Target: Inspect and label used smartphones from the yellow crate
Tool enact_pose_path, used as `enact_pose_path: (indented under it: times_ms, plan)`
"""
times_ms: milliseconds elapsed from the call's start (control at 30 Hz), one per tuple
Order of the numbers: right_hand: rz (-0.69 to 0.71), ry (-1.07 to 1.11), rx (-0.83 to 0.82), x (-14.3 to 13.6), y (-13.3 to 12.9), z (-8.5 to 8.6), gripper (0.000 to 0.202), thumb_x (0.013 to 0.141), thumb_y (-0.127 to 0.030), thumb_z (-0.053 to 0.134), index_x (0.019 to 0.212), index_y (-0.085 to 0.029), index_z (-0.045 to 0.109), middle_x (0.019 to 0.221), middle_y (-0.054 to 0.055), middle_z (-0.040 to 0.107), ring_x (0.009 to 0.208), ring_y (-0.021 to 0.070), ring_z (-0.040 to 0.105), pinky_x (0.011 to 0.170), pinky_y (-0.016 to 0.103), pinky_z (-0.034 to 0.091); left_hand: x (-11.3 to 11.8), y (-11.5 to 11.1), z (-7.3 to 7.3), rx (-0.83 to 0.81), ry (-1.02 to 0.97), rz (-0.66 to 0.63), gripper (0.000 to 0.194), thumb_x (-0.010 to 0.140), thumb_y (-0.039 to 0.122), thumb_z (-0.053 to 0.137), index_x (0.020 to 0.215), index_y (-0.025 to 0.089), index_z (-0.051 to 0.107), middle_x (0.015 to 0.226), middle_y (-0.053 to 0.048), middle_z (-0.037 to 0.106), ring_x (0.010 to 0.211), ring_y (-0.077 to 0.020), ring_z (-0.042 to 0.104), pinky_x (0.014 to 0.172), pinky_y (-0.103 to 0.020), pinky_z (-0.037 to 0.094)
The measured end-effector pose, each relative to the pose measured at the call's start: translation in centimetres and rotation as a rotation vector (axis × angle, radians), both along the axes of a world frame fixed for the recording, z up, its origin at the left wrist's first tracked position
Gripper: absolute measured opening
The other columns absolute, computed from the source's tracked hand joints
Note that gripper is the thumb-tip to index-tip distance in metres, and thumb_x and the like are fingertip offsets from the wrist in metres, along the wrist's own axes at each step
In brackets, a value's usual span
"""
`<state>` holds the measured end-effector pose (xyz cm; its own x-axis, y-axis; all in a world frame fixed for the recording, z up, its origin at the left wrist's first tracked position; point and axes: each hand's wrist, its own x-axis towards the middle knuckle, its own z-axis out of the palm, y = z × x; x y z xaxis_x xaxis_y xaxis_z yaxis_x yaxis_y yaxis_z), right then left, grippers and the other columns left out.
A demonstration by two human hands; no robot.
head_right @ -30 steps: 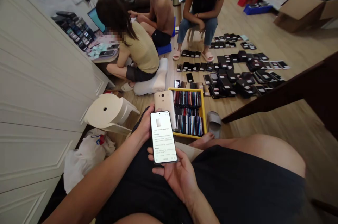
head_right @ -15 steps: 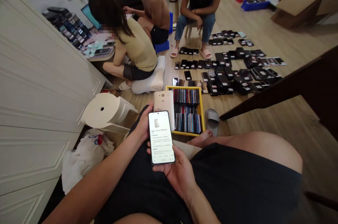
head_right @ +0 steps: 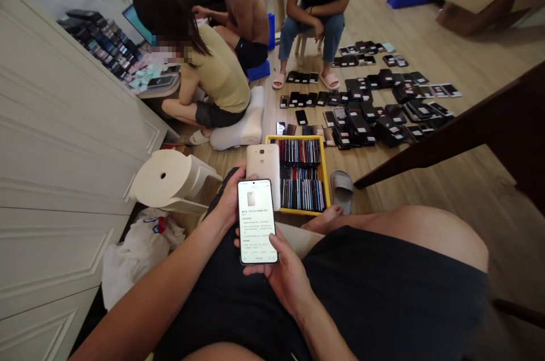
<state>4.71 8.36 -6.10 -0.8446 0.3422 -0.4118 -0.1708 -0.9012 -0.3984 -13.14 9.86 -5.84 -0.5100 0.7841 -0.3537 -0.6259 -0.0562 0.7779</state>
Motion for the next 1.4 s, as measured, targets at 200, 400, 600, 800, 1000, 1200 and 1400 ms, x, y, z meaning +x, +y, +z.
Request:
enact_pose_path:
  times_ms: [200,400,600,800,1000,1200,1400]
  plan:
    - [0.009,-0.015,0.031,0.0,0.0,0.3,0.058,0.095,-0.042,0.058,0.147,-0.018,0.046,0.13,0.02,0.067,0.114,0.0338,0.067,0.065,0.033,0.062,0.0,0.1,0.1,-0.014,0.012,-0.007,0.041,0.064,0.035,0.086,0.096,0.018,0.066,0.076,0.0,0.073,0.058,-0.014,0.065,0.056,-0.023,0.049]
    - [0.012,-0.026,0.042,0.0,-0.1,0.3,0.055,0.094,-0.043,0.059,0.143,-0.018,0.051,0.13,0.02,0.067,0.115,0.0348,0.067,0.066,0.034,0.062,0.0,0.0,-0.1,-0.006,0.008,-0.005,0.041,0.065,0.035,0.086,0.096,0.018,0.067,0.076,0.001,0.073,0.057,-0.0137,0.065,0.056,-0.024,0.049]
    - [0.013,-0.031,0.059,-0.1,0.0,0.3,0.05,0.094,-0.042,0.06,0.137,-0.018,0.055,0.129,0.019,0.068,0.115,0.035,0.067,0.065,0.033,0.062,0.0,0.0,-0.2,0.0,-0.002,-0.017,0.041,0.066,0.034,0.086,0.098,0.018,0.067,0.075,0.001,0.072,0.055,-0.013,0.064,0.053,-0.022,0.048]
    - [0.011,-0.043,0.064,0.0,-0.1,0.3,0.053,0.094,-0.042,0.06,0.141,-0.018,0.053,0.129,0.019,0.068,0.116,0.0357,0.066,0.065,0.033,0.062,0.1,0.1,0.0,-0.005,-0.006,-0.006,0.042,0.064,0.034,0.086,0.097,0.017,0.067,0.076,0.0,0.073,0.056,-0.0131,0.064,0.055,-0.023,0.05]
    - [-0.006,-0.036,0.048,0.1,-0.1,0.4,0.055,0.094,-0.041,0.061,0.143,-0.018,0.052,0.128,0.02,0.068,0.114,0.0353,0.068,0.064,0.033,0.061,0.1,0.0,0.0,-0.016,-0.018,0.002,0.046,0.064,0.033,0.087,0.101,0.017,0.066,0.083,-0.003,0.075,0.061,-0.0151,0.067,0.06,-0.025,0.052]
    - [-0.09,-0.072,0.037,0.9,0.4,0.6,0.057,0.093,-0.041,0.063,0.144,-0.019,0.052,0.131,0.019,0.067,0.116,0.0361,0.067,0.065,0.034,0.062,0.2,0.0,-0.2,0.076,0.014,0.007,0.04,0.07,0.031,0.084,0.103,0.017,0.067,0.097,-0.005,0.076,0.082,-0.0189,0.07,0.076,-0.027,0.052]
    - [-0.224,-0.101,0.04,1.6,1.6,0.9,0.059,0.091,-0.04,0.065,0.146,-0.022,0.051,0.134,0.017,0.066,0.119,0.0359,0.065,0.066,0.034,0.062,0.1,-0.2,-0.2,0.065,0.007,0.003,0.036,0.074,0.032,0.083,0.104,0.017,0.07,0.1,-0.005,0.075,0.089,-0.019,0.068,0.08,-0.027,0.05]
